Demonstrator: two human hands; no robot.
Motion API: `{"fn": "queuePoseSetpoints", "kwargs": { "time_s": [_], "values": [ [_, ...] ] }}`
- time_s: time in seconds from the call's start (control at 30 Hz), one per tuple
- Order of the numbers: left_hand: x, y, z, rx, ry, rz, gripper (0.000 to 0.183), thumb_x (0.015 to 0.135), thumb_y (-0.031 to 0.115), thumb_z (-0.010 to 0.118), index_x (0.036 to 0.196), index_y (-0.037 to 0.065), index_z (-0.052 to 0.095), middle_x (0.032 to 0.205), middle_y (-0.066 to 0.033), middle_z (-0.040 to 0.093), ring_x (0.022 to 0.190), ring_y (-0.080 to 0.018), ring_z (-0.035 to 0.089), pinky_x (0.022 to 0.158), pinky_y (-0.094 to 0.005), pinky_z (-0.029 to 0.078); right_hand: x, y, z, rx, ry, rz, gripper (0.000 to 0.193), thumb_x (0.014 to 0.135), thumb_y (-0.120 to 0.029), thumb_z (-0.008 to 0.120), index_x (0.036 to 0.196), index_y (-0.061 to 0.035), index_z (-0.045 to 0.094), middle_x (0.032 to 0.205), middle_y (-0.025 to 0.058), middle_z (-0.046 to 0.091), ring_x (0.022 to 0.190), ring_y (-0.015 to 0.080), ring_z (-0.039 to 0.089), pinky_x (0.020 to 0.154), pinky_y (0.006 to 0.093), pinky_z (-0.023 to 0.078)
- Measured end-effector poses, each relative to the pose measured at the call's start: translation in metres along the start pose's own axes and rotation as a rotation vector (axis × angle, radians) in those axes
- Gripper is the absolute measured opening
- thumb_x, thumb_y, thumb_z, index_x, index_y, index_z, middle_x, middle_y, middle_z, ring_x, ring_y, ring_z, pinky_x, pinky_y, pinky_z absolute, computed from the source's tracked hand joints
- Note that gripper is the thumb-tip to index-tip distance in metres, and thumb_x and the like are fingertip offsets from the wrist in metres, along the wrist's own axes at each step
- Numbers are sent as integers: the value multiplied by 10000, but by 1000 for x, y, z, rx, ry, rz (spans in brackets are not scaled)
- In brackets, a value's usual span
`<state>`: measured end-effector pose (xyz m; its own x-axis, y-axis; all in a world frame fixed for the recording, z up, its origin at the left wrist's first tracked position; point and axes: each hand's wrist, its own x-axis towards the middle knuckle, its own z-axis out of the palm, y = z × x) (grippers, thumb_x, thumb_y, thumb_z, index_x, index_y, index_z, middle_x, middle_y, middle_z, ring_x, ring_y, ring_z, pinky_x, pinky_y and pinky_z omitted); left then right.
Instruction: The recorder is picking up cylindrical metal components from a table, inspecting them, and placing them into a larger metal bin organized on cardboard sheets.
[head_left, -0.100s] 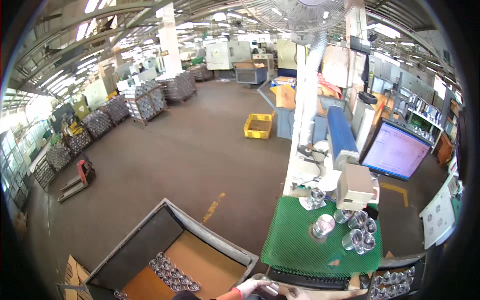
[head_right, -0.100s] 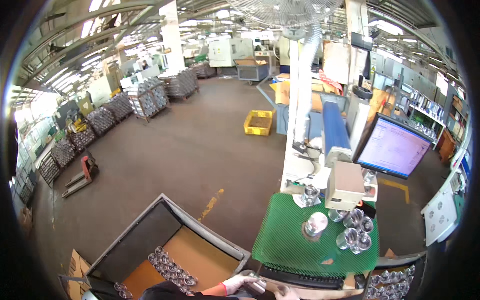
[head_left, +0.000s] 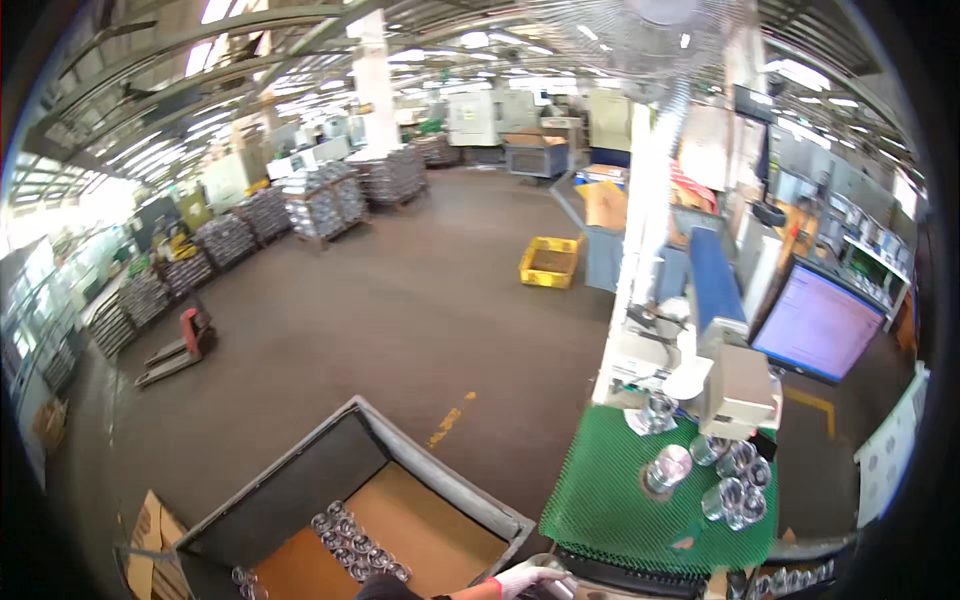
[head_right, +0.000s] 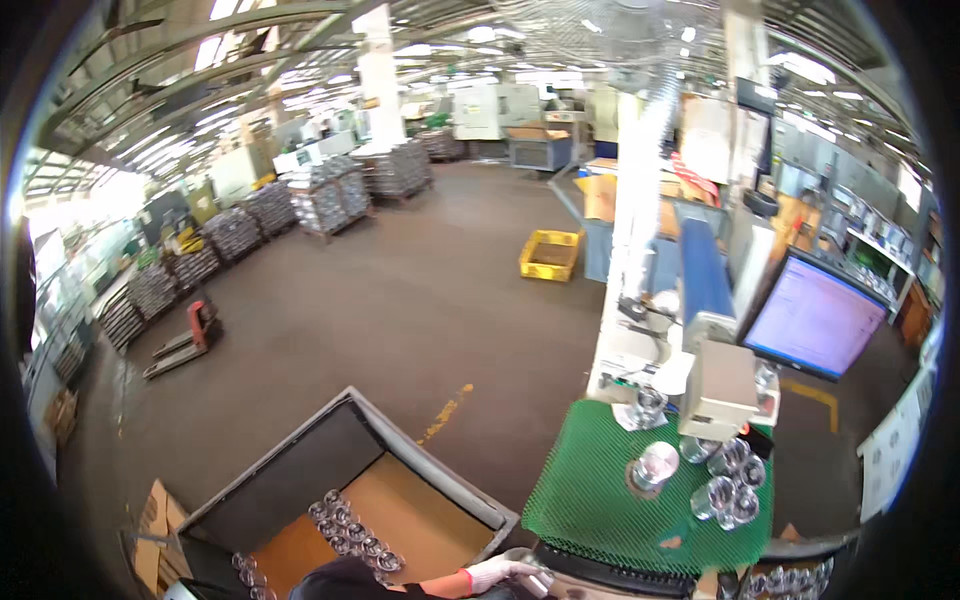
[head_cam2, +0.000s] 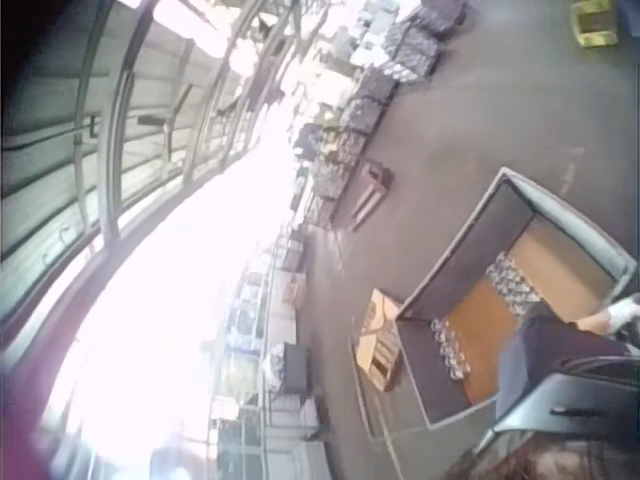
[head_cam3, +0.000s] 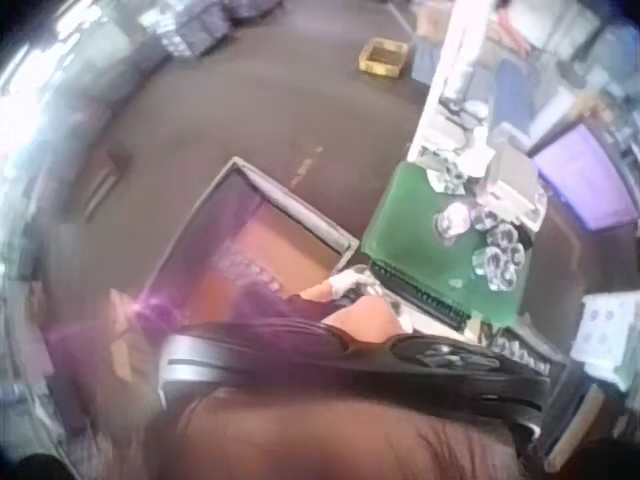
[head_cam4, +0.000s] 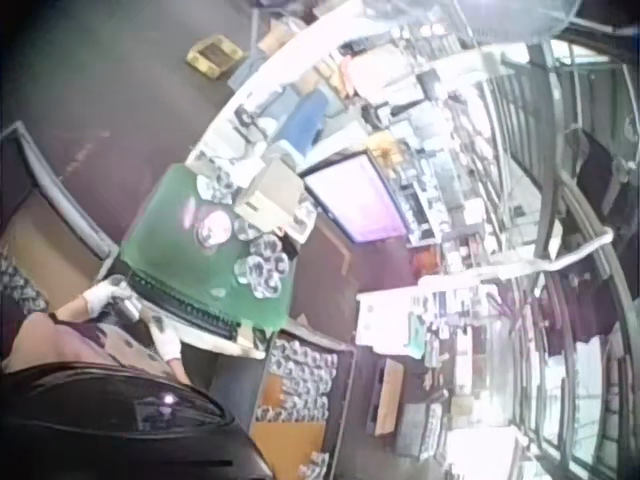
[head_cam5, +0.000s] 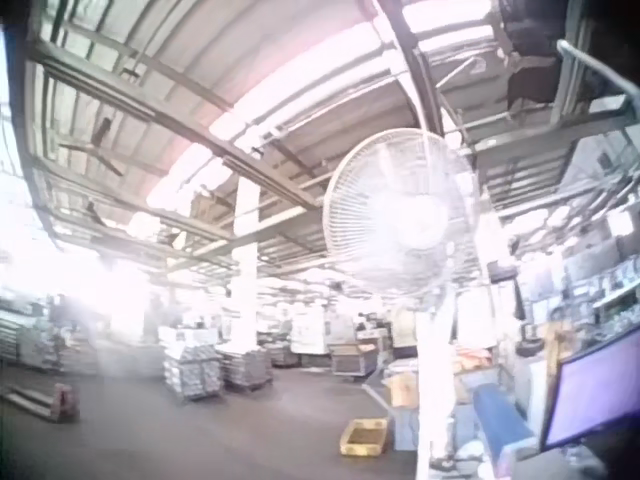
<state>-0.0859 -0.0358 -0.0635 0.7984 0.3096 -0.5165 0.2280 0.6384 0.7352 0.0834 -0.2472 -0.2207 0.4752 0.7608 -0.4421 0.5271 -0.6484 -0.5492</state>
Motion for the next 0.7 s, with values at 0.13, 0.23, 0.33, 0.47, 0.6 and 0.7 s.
{"fn": "queuePoseSetpoints", "kwargs": {
  "time_s": [0.13,0.23,0.33,0.47,0.6,0.7],
  "values": [
    [48,-28,-12,179,94,104,871,820,270,742,1483,-23,259,1375,-135,509,1208,-194,525,1031,-310,402,-10,-11,-19,426,24,-156,365,980,-299,509,1257,-76,594,1190,211,630,1065,307,623,913,387,483],
    [32,5,0,424,74,204,937,724,417,761,1466,32,337,1376,-200,491,1192,-289,551,992,-358,447,18,-6,-7,1097,-132,152,399,991,-307,501,1243,-8,579,1278,108,593,1146,206,565,979,331,456],
    [-14,51,32,819,210,201,938,694,389,775,1471,80,350,1308,-202,502,1158,-318,552,961,-392,465,17,-74,-47,1414,-319,246,438,978,-395,469,1269,-78,552,1262,108,587,1144,239,552,976,364,441],
    [-54,92,62,1211,179,252,816,683,359,732,1401,107,439,1140,-213,538,1046,-371,588,885,-436,501,10,-119,-71,1717,-512,321,492,962,-512,426,1304,-171,515,1240,107,579,1141,282,535,971,407,421],
    [-41,65,44,1256,156,441,764,691,303,724,1374,90,457,1088,-201,557,1036,-367,590,873,-433,505,-2,-170,-80,1461,-550,-192,591,949,-506,462,1423,-160,389,1403,122,452,1278,220,441,1041,385,356],
    [-49,86,26,654,226,379,801,749,350,740,1414,54,406,1309,-207,525,1217,-302,525,1006,-365,440,22,-176,-100,1699,-624,307,490,983,-417,452,1330,-80,525,1273,87,607,1171,267,577,1015,423,451]
  ]
}}
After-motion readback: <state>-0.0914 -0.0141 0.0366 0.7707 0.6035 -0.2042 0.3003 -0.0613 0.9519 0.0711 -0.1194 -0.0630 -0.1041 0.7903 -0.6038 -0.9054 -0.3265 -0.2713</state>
